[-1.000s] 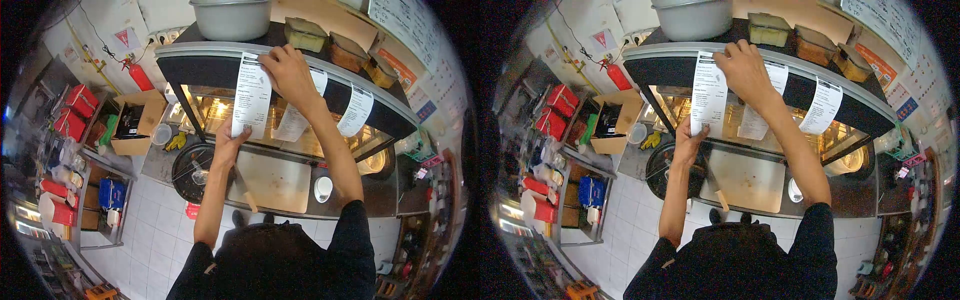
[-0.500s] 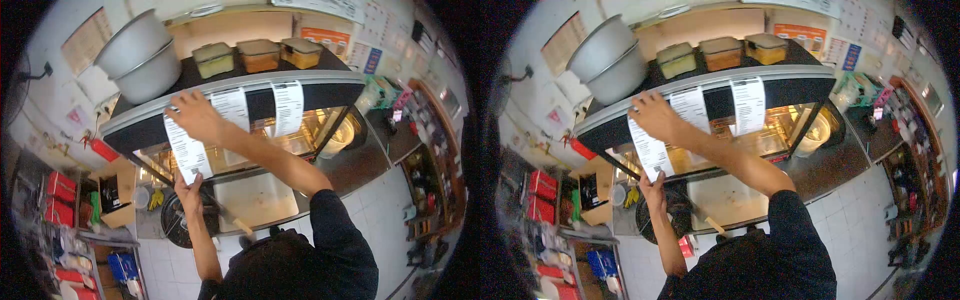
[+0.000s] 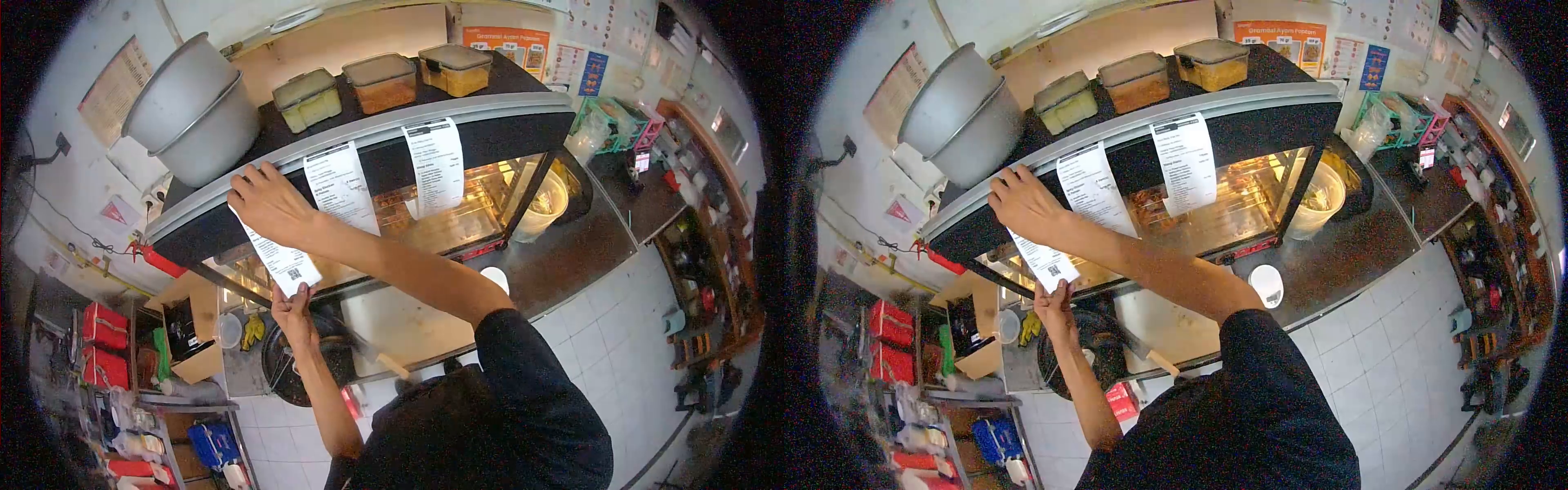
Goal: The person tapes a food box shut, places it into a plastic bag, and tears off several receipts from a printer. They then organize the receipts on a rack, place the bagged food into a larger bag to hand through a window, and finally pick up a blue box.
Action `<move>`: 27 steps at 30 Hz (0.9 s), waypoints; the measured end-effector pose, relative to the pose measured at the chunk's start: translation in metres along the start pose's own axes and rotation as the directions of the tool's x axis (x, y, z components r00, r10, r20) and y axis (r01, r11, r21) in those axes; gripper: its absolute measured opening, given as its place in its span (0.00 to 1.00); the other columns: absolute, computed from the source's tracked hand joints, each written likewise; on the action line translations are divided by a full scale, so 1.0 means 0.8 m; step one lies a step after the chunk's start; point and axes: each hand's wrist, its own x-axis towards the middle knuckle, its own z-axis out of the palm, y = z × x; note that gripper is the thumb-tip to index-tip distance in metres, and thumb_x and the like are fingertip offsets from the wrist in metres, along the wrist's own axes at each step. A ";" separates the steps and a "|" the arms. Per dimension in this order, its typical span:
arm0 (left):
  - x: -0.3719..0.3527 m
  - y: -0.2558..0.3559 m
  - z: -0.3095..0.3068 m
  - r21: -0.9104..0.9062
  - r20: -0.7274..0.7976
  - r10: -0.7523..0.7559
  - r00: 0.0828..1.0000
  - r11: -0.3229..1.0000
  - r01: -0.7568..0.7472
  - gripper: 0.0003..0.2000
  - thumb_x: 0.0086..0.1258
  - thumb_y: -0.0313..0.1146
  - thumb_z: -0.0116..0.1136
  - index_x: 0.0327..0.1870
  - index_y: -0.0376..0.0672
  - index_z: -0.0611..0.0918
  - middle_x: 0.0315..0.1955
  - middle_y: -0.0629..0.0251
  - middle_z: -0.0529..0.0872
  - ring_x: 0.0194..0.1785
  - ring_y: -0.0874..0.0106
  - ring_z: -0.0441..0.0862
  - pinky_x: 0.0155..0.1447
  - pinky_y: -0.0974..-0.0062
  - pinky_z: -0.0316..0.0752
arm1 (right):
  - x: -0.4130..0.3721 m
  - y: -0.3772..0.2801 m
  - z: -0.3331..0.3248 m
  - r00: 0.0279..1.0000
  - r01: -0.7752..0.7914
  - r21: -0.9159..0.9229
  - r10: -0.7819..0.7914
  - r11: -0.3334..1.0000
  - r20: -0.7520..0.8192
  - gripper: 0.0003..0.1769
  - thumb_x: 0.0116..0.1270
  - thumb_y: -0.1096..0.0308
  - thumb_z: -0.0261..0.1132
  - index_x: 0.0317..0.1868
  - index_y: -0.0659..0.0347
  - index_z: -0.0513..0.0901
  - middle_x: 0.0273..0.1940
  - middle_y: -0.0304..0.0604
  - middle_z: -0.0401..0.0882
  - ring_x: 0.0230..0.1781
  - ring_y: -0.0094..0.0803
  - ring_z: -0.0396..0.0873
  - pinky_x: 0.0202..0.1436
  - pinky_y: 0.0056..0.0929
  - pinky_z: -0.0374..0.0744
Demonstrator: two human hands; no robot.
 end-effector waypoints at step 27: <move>-0.281 -0.106 -0.077 -0.110 -0.504 -0.324 0.800 0.943 0.313 0.22 0.70 0.23 0.55 0.65 0.40 0.69 0.56 0.57 0.81 0.44 0.72 0.85 0.44 0.79 0.78 | -0.013 0.037 -0.029 0.990 0.080 0.124 -0.093 0.989 0.107 0.17 0.58 0.68 0.66 0.49 0.62 0.83 0.45 0.46 0.75 0.48 0.43 0.70 0.50 0.41 0.71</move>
